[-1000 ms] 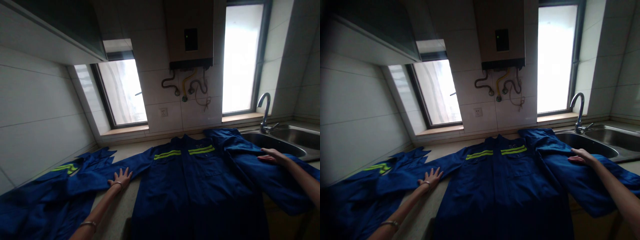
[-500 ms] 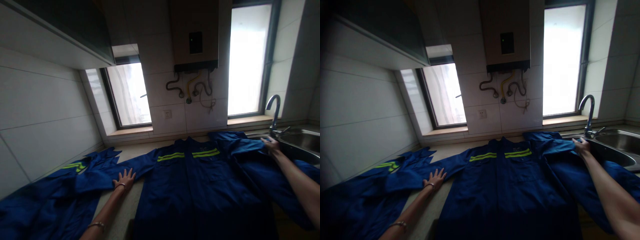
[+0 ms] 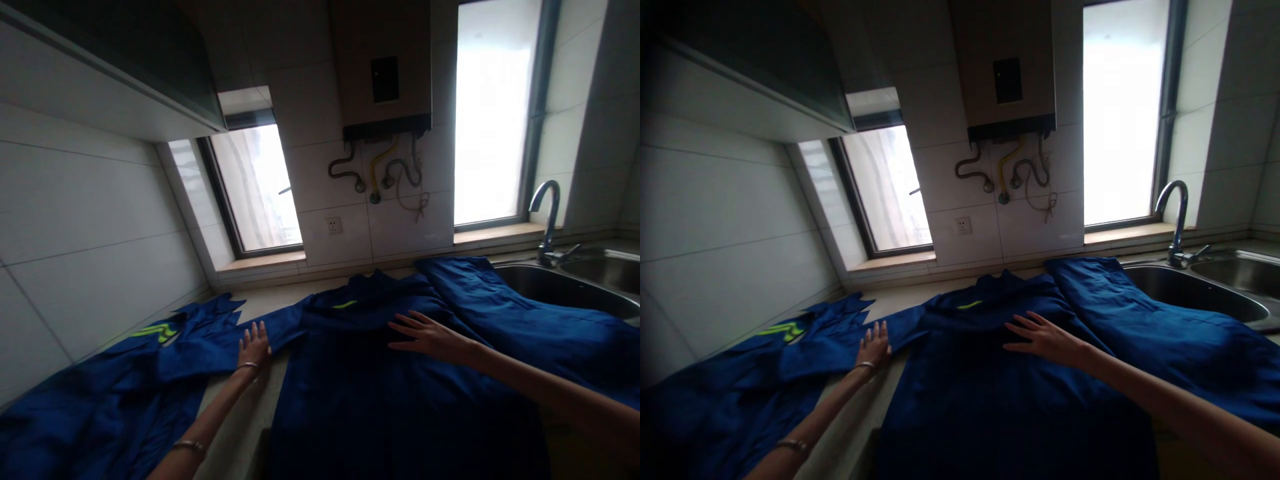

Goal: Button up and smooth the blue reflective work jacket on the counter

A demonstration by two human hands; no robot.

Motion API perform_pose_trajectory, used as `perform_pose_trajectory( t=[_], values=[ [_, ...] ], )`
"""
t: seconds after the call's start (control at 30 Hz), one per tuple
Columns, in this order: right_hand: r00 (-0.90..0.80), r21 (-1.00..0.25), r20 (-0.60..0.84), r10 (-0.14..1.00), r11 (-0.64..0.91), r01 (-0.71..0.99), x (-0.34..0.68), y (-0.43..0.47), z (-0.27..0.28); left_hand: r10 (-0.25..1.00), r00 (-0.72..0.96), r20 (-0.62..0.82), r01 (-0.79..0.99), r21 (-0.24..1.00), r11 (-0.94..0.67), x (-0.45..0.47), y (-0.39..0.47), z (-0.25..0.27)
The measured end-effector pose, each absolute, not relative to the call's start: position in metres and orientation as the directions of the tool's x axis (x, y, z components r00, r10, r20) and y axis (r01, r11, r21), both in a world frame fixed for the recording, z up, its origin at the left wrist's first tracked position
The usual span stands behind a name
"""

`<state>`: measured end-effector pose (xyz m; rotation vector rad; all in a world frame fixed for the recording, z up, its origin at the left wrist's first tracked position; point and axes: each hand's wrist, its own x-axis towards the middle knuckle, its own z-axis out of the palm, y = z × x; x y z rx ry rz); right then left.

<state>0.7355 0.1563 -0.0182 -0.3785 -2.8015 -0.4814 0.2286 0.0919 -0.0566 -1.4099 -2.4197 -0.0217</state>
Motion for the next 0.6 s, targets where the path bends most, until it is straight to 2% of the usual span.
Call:
perform_pose_trajectory(
  t=[0.1,0.17,0.23,0.3,0.37,0.43,0.5,0.6],
  values=[
    [-0.868,0.340,0.397,0.298,0.830,0.441,0.749,0.163,-0.049,0.893,-0.283,0.350,0.921,-0.160,0.354,0.249,0.086,-0.045],
    [-0.785,0.351,0.482,0.389,0.735,0.580,0.761,0.178,-0.064,0.935,-0.078,0.345,0.973,-0.178,0.147,0.266,0.082,-0.036],
    [-0.719,0.359,0.536,0.443,0.652,0.668,0.772,0.196,-0.076,0.957,0.129,0.259,0.980,-0.180,-0.083,0.284,0.082,-0.029],
    [-0.693,0.371,0.551,0.465,0.608,0.702,0.783,0.214,-0.084,0.961,0.244,0.127,0.963,-0.152,-0.225,0.298,0.086,-0.026],
    [-0.693,0.378,0.536,0.482,0.597,0.708,0.794,0.230,-0.088,0.958,0.285,0.020,0.951,-0.128,-0.280,0.308,0.093,-0.027],
    [-0.693,0.355,0.505,0.514,0.609,0.710,0.807,0.244,-0.086,0.947,0.320,-0.022,0.939,-0.130,-0.320,0.312,0.101,-0.031],
    [-0.687,0.289,0.472,0.552,0.639,0.713,0.822,0.252,-0.082,0.932,0.363,-0.012,0.922,-0.139,-0.361,0.312,0.105,-0.034],
    [-0.713,0.183,0.424,0.559,0.718,0.672,0.840,0.253,-0.077,0.906,0.414,0.084,0.905,-0.143,-0.400,0.307,0.105,-0.039]
  ],
)
